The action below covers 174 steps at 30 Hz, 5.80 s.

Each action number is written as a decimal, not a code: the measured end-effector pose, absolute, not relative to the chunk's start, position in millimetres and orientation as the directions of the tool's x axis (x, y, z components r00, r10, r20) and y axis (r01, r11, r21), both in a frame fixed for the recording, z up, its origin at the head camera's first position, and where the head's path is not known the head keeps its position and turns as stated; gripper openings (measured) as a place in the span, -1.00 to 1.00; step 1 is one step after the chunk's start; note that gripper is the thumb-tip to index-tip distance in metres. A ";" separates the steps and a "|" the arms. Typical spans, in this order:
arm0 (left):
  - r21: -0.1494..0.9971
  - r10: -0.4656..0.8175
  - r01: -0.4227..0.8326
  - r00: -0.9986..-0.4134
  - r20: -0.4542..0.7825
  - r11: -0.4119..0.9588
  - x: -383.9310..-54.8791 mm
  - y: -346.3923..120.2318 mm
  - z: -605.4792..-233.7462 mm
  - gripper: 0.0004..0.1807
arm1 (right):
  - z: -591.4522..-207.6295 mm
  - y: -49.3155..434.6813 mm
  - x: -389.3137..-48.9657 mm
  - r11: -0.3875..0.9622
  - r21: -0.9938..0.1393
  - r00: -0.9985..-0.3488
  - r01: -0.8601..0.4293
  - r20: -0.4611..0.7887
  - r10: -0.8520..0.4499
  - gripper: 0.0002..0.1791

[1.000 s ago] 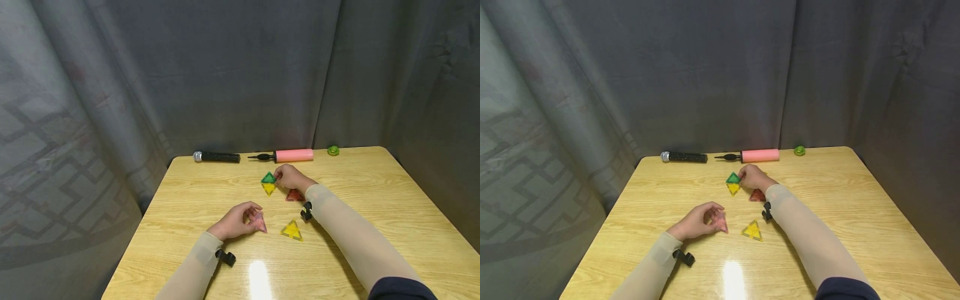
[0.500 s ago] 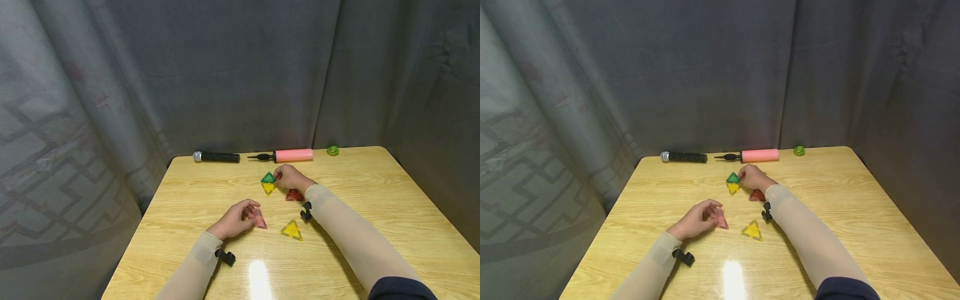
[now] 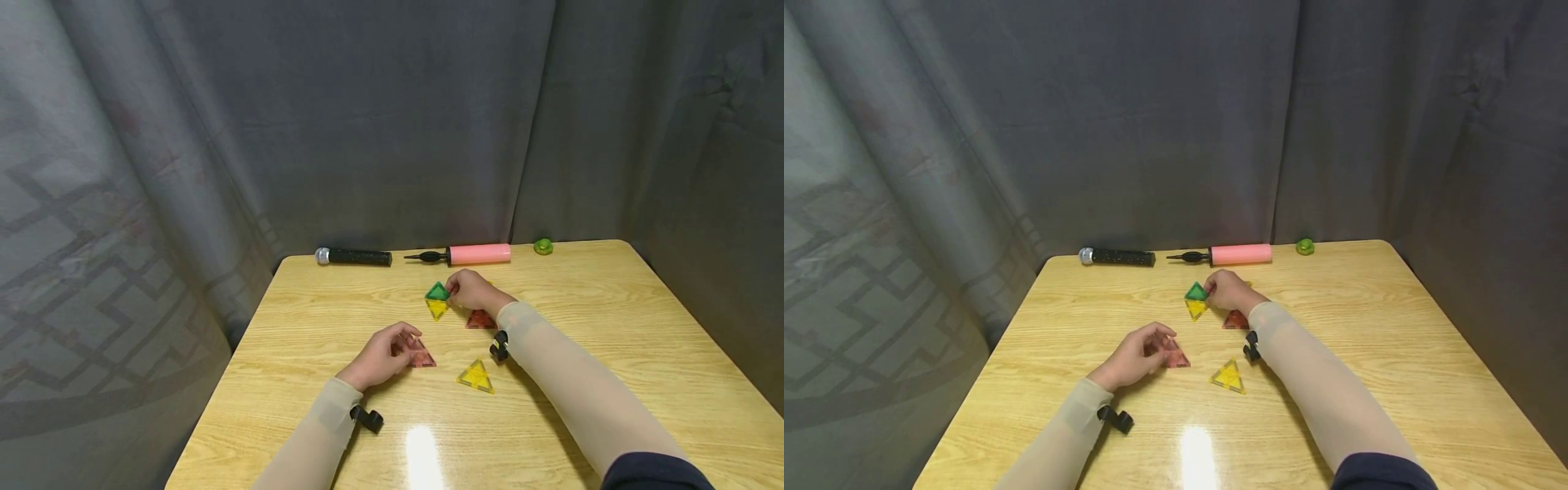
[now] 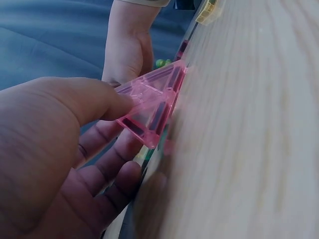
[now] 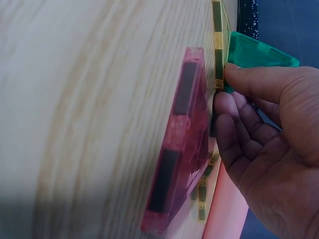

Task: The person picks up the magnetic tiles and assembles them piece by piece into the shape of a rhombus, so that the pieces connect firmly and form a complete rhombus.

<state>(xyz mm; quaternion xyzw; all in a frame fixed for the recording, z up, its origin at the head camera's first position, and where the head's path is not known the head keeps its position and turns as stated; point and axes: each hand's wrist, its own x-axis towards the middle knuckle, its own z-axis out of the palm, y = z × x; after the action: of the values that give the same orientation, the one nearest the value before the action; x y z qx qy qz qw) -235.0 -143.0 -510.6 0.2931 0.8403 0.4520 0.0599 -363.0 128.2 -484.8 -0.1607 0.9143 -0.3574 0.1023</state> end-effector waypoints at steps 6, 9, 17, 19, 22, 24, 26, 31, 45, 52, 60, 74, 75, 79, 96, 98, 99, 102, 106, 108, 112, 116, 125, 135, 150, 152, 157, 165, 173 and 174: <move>0.816 0.490 0.408 -0.853 0.181 0.409 -236.5 -144.8 -511.4 -0.60 | -484.0 127.3 -361.2 0.691 -0.685 -0.922 -0.229 -0.074 -0.379 -0.82; 0.825 0.451 0.386 -0.874 0.183 0.413 -238.2 -145.6 -510.5 -0.61 | -482.5 126.6 -359.9 0.690 -0.686 -0.921 -0.230 -0.075 -0.382 -0.83; 0.838 0.381 0.355 -0.904 0.194 0.415 -243.6 -149.7 -506.1 -0.61 | -481.1 123.8 -357.3 0.686 -0.694 -0.922 -0.219 -0.084 -0.378 -0.80; 0.835 0.359 0.351 -0.911 0.201 0.423 -244.4 -150.6 -504.8 -0.60 | -480.9 122.8 -357.0 0.682 -0.699 -0.922 -0.216 -0.085 -0.379 -0.80; 0.824 0.334 0.361 -0.916 0.223 0.438 -245.1 -151.6 -503.4 -0.59 | -480.9 121.7 -356.5 0.678 -0.704 -0.922 -0.212 -0.086 -0.377 -0.81; 0.812 0.323 0.372 -0.916 0.240 0.450 -245.7 -152.0 -503.1 -0.60 | -480.6 121.0 -355.6 0.675 -0.709 -0.923 -0.205 -0.089 -0.374 -0.81; 0.810 0.310 0.378 -0.916 0.255 0.448 -246.5 -152.5 -503.4 -0.62 | -480.3 120.8 -354.6 0.674 -0.711 -0.924 -0.200 -0.092 -0.371 -0.82; 0.810 0.268 0.368 -0.925 0.269 0.457 -250.2 -153.5 -505.0 -0.63 | -480.2 120.1 -353.7 0.672 -0.712 -0.923 -0.202 -0.092 -0.374 -0.82; 0.784 0.224 0.361 -0.932 0.285 0.506 -255.0 -154.7 -501.7 -0.62 | -483.8 118.3 -354.9 0.670 -0.701 -0.911 -0.242 -0.073 -0.406 -0.82; 0.789 0.200 0.358 -0.934 0.297 0.499 -260.6 -155.2 -503.5 -0.63 | -484.2 117.2 -355.6 0.670 -0.694 -0.902 -0.264 -0.068 -0.426 -0.83; 0.791 0.168 0.340 -0.940 0.296 0.508 -266.4 -155.3 -504.1 -0.65 | -482.8 115.6 -356.3 0.671 -0.694 -0.901 -0.262 -0.073 -0.427 -0.85; 0.811 0.107 0.301 -0.952 0.288 0.502 -273.7 -152.2 -505.0 -0.65 | -483.3 108.2 -352.9 0.658 -0.697 -0.884 -0.285 -0.074 -0.461 -0.85; 0.812 0.104 0.300 -0.952 0.287 0.500 -274.0 -151.8 -505.0 -0.65 | -484.3 107.5 -353.1 0.657 -0.697 -0.883 -0.287 -0.073 -0.463 -0.85; 0.816 0.088 0.289 -0.955 0.285 0.501 -275.7 -149.9 -505.1 -0.67 | -484.5 104.4 -351.1 0.658 -0.698 -0.883 -0.284 -0.078 -0.463 -0.85; 0.829 0.030 0.245 -0.963 0.267 0.503 -279.2 -144.2 -504.4 -0.68 | -482.9 93.1 -343.6 0.673 -0.676 -0.877 -0.301 -0.082 -0.474 -0.84; 0.830 0.028 0.243 -0.964 0.266 0.501 -279.0 -143.4 -504.0 -0.68 | -482.1 92.3 -342.2 0.677 -0.671 -0.877 -0.302 -0.083 -0.473 -0.84; 0.831 0.028 0.243 -0.964 0.266 0.500 -279.0 -143.1 -503.8 -0.69 | -481.6 91.9 -341.5 0.676 -0.671 -0.875 -0.305 -0.082 -0.477 -0.84; 0.834 0.034 0.251 -0.962 0.269 0.491 -279.2 -142.2 -504.1 -0.67 | -480.6 91.7 -339.5 0.672 -0.671 -0.869 -0.314 -0.083 -0.488 -0.85; 0.837 0.044 0.256 -0.962 0.268 0.483 -280.2 -141.3 -506.0 -0.65 | -480.4 91.5 -337.9 0.665 -0.676 -0.861 -0.318 -0.089 -0.502 -0.85; 0.838 0.045 0.256 -0.962 0.268 0.482 -280.7 -140.7 -507.0 -0.64 | -480.5 91.3 -337.8 0.665 -0.677 -0.861 -0.314 -0.093 -0.501 -0.85; 0.842 0.041 0.263 -0.960 0.277 0.471 -281.9 -138.7 -508.5 -0.62 | -480.6 89.7 -338.5 0.665 -0.677 -0.862 -0.315 -0.089 -0.500 -0.85; 0.858 0.032 0.246 -0.965 0.260 0.451 -282.6 -136.4 -510.3 -0.57 | -482.3 87.9 -339.5 0.668 -0.666 -0.857 -0.332 -0.083 -0.508 -0.85; 0.883 0.039 0.227 -0.972 0.231 0.411 -279.5 -133.7 -508.8 -0.71 | -479.2 86.6 -336.2 0.674 -0.668 -0.862 -0.314 -0.097 -0.498 -0.85; 0.880 0.079 0.234 -0.972 0.222 0.414 -280.3 -133.7 -512.8 -0.70 | -480.3 87.3 -336.9 0.680 -0.662 -0.862 -0.314 -0.102 -0.497 -0.86; 0.874 0.130 0.257 -0.966 0.223 0.413 -278.8 -134.1 -515.7 -0.65 | -483.0 89.0 -338.8 0.669 -0.669 -0.858 -0.325 -0.089 -0.505 -0.84; 0.874 0.133 0.250 -0.968 0.214 0.416 -278.8 -134.0 -515.6 -0.64 | -483.1 89.5 -339.0 0.667 -0.670 -0.857 -0.327 -0.088 -0.508 -0.84; 0.870 0.139 0.247 -0.968 0.207 0.426 -279.0 -134.1 -515.3 -0.64 | -483.6 90.5 -338.6 0.662 -0.672 -0.853 -0.331 -0.088 -0.515 -0.84; 0.873 0.157 0.271 -0.961 0.226 0.405 -278.2 -133.7 -515.3 -0.64 | -483.6 89.8 -338.6 0.660 -0.674 -0.850 -0.331 -0.091 -0.519 -0.84; 0.878 0.166 0.239 -0.968 0.186 0.415 -278.3 -133.7 -514.3 -0.57 | -482.0 89.5 -338.3 0.654 -0.684 -0.848 -0.324 -0.097 -0.521 -0.86; 0.873 0.169 0.239 -0.969 0.182 0.426 -278.5 -133.8 -514.1 -0.55 | -482.1 89.4 -338.2 0.654 -0.684 -0.848 -0.324 -0.096 -0.521 -0.86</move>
<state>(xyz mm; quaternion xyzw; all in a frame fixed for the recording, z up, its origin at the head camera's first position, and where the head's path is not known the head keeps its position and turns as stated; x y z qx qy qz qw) -278.5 -133.8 -514.1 0.1209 0.8438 0.5218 -0.0333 -338.2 89.4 -482.1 -0.2353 0.8979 -0.3433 0.1435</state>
